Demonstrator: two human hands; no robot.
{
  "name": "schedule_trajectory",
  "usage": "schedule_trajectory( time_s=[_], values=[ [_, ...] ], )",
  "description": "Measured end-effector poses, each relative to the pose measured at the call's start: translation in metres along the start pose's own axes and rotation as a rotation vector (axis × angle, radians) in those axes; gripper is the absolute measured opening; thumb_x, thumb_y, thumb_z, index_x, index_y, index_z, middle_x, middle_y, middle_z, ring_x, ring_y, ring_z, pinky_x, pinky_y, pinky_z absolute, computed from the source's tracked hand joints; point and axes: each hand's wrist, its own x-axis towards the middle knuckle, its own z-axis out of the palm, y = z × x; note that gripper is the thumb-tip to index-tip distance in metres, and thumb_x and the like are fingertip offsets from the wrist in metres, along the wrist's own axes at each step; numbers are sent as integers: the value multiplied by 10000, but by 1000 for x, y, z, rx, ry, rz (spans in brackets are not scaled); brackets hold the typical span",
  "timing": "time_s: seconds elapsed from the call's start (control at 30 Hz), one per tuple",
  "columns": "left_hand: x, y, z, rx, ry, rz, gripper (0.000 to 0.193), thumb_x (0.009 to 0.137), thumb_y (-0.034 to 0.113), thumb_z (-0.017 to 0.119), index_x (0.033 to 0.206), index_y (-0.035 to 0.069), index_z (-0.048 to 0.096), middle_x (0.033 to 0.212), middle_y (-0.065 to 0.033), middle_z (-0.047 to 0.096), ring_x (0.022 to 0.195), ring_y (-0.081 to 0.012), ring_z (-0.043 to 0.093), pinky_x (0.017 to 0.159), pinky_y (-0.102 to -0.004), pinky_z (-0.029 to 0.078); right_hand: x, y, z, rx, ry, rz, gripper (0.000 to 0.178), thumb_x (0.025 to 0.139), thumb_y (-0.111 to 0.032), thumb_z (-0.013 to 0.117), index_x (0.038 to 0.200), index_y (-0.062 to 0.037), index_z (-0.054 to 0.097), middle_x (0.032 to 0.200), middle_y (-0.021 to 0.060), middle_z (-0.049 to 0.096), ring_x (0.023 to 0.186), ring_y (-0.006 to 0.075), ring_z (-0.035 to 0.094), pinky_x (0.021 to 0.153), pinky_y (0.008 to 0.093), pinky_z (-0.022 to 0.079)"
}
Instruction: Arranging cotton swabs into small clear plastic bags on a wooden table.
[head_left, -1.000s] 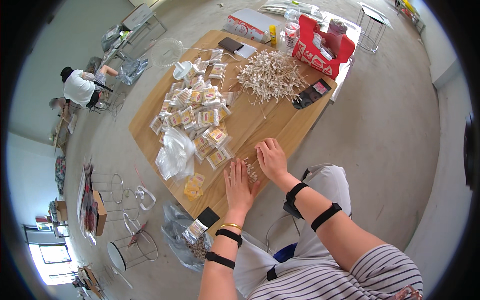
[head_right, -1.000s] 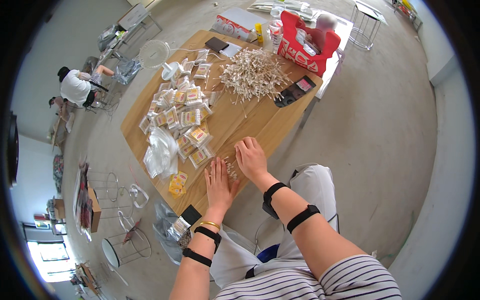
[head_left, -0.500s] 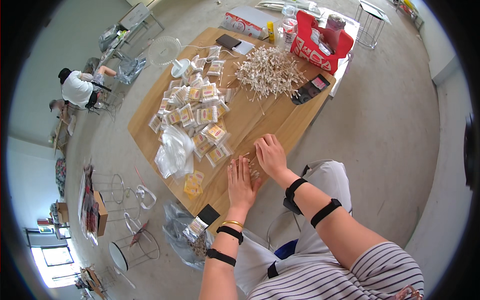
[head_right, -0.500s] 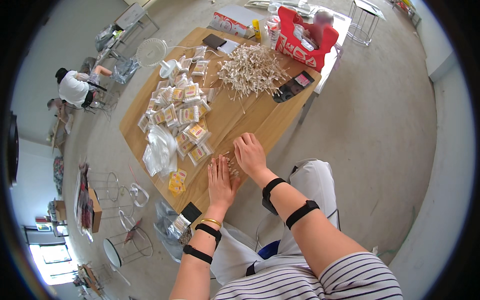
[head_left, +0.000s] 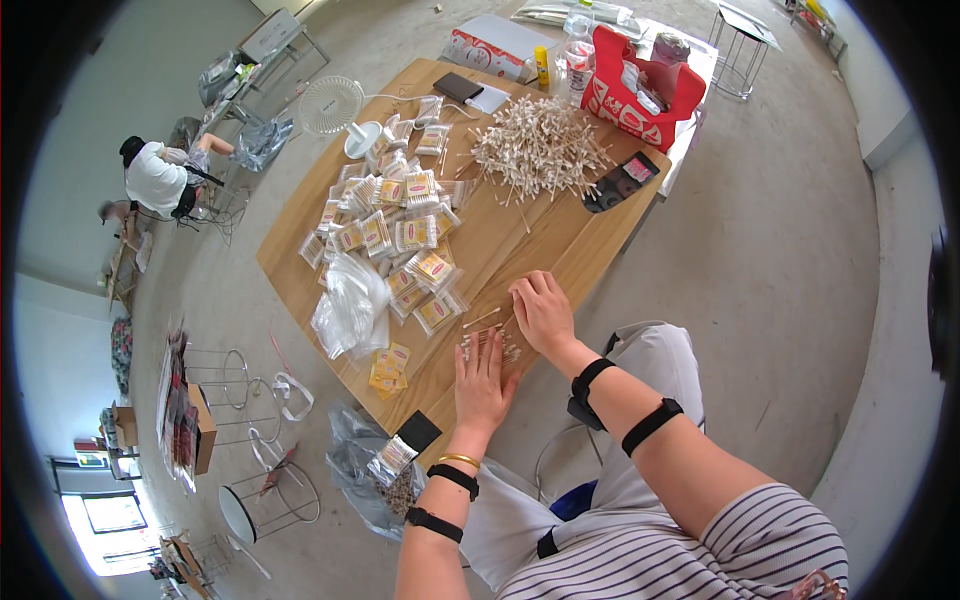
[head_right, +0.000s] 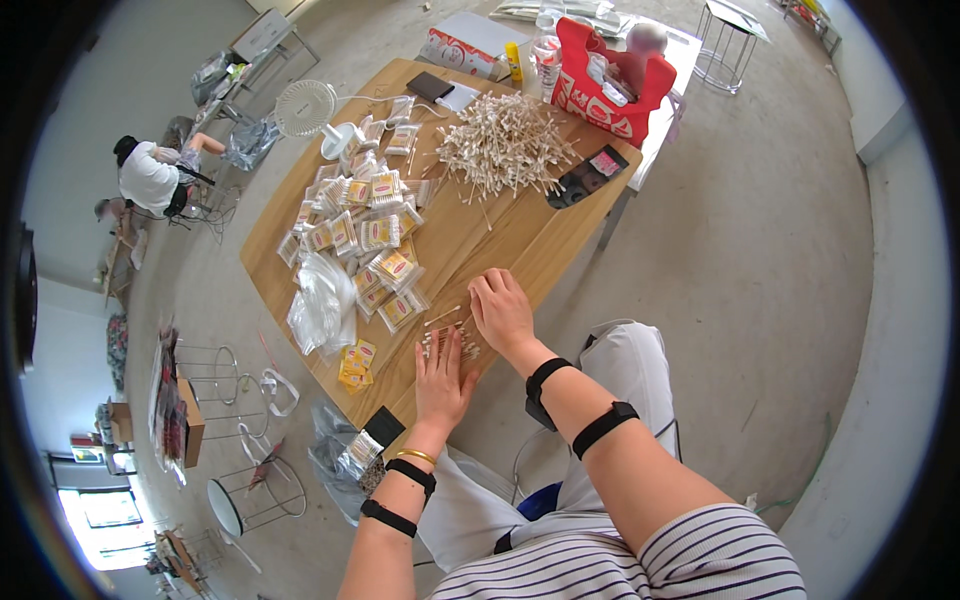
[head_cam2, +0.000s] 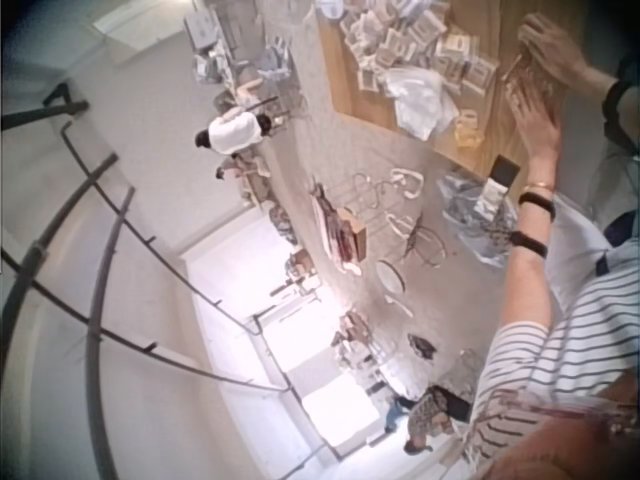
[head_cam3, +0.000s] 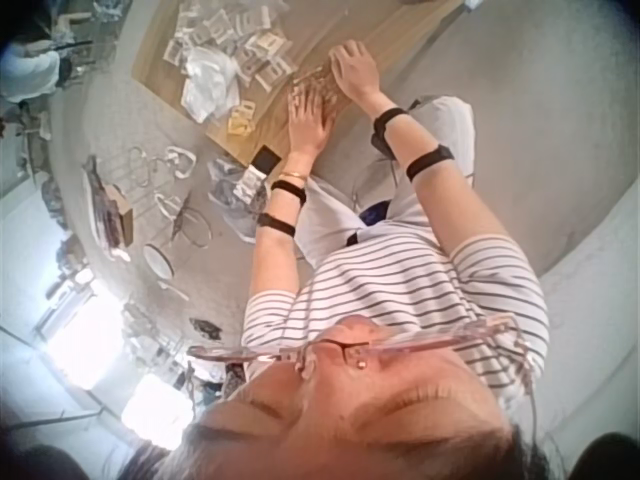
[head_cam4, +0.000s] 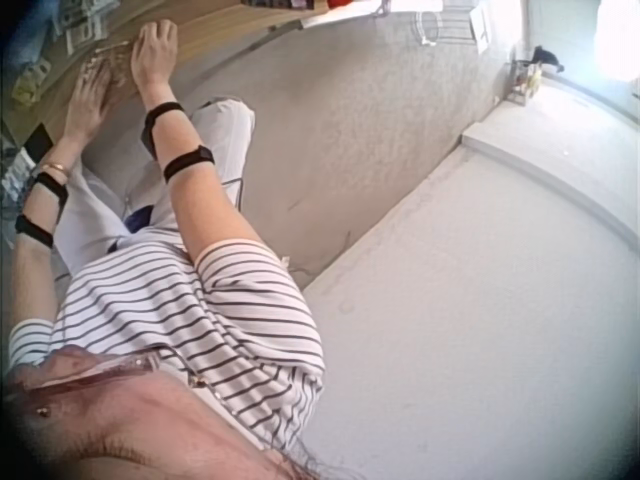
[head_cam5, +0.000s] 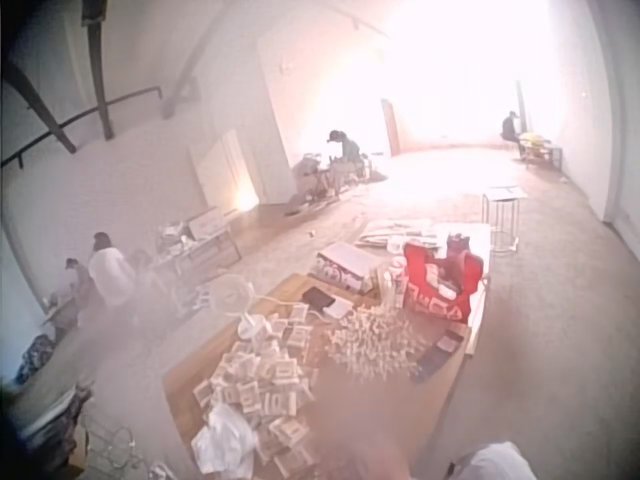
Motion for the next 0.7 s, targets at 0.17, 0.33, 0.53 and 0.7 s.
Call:
schedule_trajectory(
  time_s=[0.17, 0.33, 0.53, 0.7],
  values=[
    [1, -5, -6, 4, -43, 44, 764, 1013, 486, 470, 1619, 103, 205, 1661, -81, 282, 1547, -363, 172, 1239, -597, 102, 0, 1, 0, -10, 1, 4, 80, 879, -94, 642, 948, -68, 610, 988, 101, 587, 1016, 316, 576, 866, 423, 507],
    [8, -7, -7, -33, -60, -8, 859, 993, 541, 479, 1602, 11, 186, 1671, -167, 205, 1555, -352, 144, 1253, -557, 86, 0, -3, -1, -12, -10, 11, 72, 887, -95, 638, 949, -69, 612, 986, 101, 588, 1014, 315, 578, 859, 422, 509],
    [24, 2, -9, 38, -86, -83, 967, 950, 581, 541, 1579, -55, 173, 1666, -223, 163, 1560, -344, 127, 1259, -535, 81, 2, -1, -1, -18, 4, 4, 64, 900, -98, 634, 956, -72, 619, 989, 100, 593, 1013, 316, 580, 853, 423, 511],
    [26, 1, -5, 24, -47, -99, 976, 955, 585, 530, 1584, -55, 148, 1663, -241, 157, 1559, -357, 120, 1258, -530, 77, 1, -4, -2, -12, -4, 19, 66, 911, -106, 632, 967, -70, 624, 987, 99, 599, 1012, 317, 581, 849, 424, 511]
  ],
)
